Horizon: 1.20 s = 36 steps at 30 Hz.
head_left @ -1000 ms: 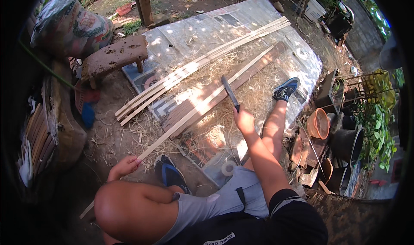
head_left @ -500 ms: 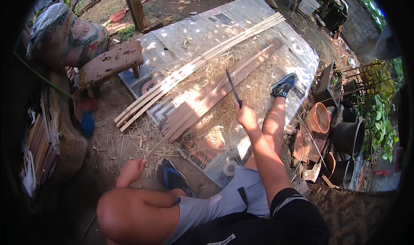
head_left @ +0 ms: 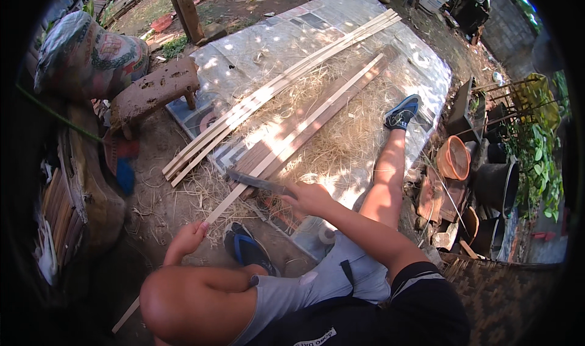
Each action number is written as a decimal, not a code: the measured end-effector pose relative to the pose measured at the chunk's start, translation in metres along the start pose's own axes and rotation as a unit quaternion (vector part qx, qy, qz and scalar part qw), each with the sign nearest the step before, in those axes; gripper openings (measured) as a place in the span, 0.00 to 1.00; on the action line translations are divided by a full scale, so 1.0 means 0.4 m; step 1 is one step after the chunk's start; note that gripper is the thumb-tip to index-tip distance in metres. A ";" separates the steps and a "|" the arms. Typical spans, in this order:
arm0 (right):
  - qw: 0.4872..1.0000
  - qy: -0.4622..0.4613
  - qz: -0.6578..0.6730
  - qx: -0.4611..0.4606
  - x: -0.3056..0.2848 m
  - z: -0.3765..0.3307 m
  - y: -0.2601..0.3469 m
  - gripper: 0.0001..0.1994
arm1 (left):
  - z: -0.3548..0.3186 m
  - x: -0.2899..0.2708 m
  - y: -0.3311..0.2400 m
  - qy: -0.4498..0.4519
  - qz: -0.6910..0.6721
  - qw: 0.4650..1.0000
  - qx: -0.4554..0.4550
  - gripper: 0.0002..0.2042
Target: The person sits on the ground and uses a machete to split long bamboo strips into thinner slats. They repeatedly position the bamboo on a wooden block, strike it with the machete, and separate the resulting pieces.
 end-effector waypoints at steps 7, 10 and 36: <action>0.945 -0.196 0.025 0.260 -0.018 0.062 -0.251 0.24 | -0.065 -0.052 0.049 0.092 -0.142 0.982 -0.087 0.22; 0.985 -0.083 0.069 0.137 0.065 0.029 -0.050 0.24 | 0.026 0.025 -0.061 0.030 -0.114 0.993 -0.022 0.21; 0.997 0.010 -0.027 -0.068 -0.014 -0.032 0.089 0.23 | 0.029 0.070 -0.157 -0.182 0.307 0.927 0.113 0.18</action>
Point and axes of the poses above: each hand's wrist, its own z-axis towards the middle knuckle, its own x-axis out of the palm, y = z × x, the point moved 1 cm from there along z, towards the middle knuckle, and after that the axes turned 6 degrees about -x, right-handed, at the moved point
